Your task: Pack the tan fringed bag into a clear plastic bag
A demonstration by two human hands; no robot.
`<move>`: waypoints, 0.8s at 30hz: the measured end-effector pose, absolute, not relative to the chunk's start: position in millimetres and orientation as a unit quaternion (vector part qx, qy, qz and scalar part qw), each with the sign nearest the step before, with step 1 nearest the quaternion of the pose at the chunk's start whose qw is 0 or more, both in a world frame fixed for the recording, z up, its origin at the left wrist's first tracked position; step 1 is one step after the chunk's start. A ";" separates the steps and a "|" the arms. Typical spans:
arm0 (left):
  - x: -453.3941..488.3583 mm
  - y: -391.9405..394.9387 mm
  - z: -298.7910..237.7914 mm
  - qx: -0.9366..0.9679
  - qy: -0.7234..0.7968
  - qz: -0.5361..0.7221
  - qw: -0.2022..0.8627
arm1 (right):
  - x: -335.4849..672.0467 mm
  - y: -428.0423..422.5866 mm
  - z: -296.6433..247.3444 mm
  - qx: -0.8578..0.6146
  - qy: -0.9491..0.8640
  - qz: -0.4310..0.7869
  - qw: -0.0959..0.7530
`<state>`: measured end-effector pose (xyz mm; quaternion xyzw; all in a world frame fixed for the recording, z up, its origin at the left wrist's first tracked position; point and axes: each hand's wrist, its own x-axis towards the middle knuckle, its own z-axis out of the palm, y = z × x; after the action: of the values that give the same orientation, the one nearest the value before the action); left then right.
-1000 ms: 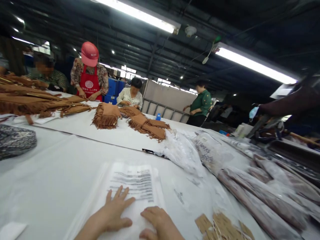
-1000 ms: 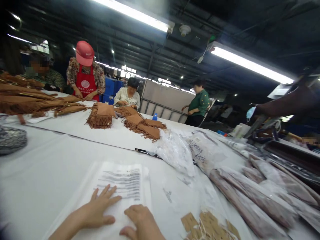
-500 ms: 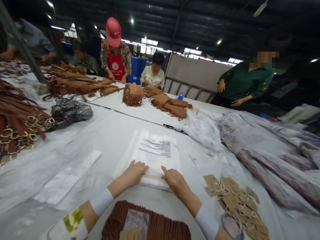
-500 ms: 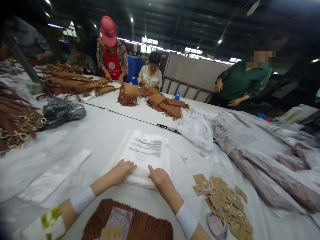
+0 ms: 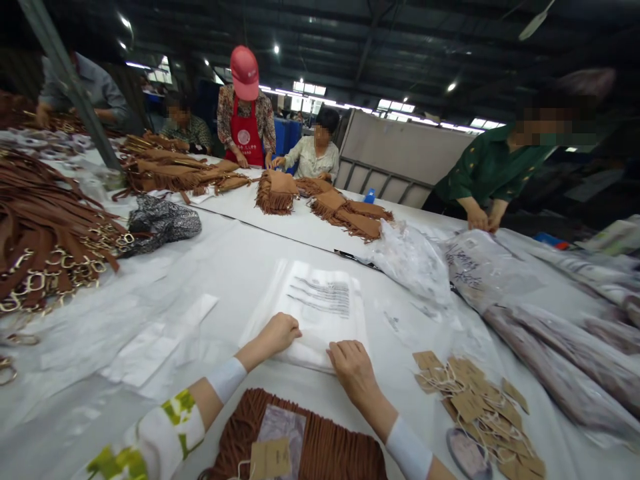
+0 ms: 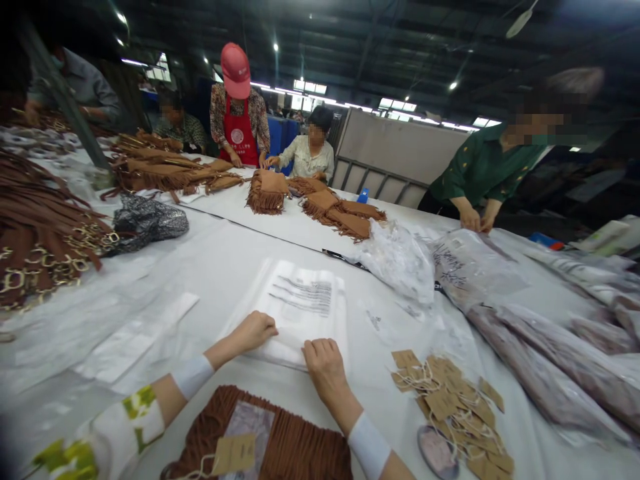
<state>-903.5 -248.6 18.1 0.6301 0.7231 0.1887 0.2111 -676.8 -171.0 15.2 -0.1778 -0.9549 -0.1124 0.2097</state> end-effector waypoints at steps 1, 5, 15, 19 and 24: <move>-904.0 -247.8 17.0 0.624 0.725 0.195 0.216 | -677.0 -171.6 13.4 -0.176 -0.956 -0.100 0.213; -905.8 -248.1 14.6 0.612 0.724 0.214 0.237 | -676.0 -173.0 10.8 -0.205 -0.953 -0.035 0.220; -918.3 -259.9 15.7 0.633 0.684 0.246 0.268 | -669.1 -162.0 11.5 -0.303 -0.902 0.233 0.203; -921.0 -272.0 5.4 0.636 0.686 0.239 0.259 | -654.0 -164.2 -1.5 -0.264 -0.924 0.184 0.206; -916.3 -284.3 4.2 0.643 0.694 0.232 0.226 | -635.4 -162.7 -11.1 -0.360 -0.891 0.102 0.258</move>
<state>-916.3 -284.3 4.2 0.6427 0.6941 0.2323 0.2261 -635.4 -162.7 -11.1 -0.3599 -0.8907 0.1018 0.2583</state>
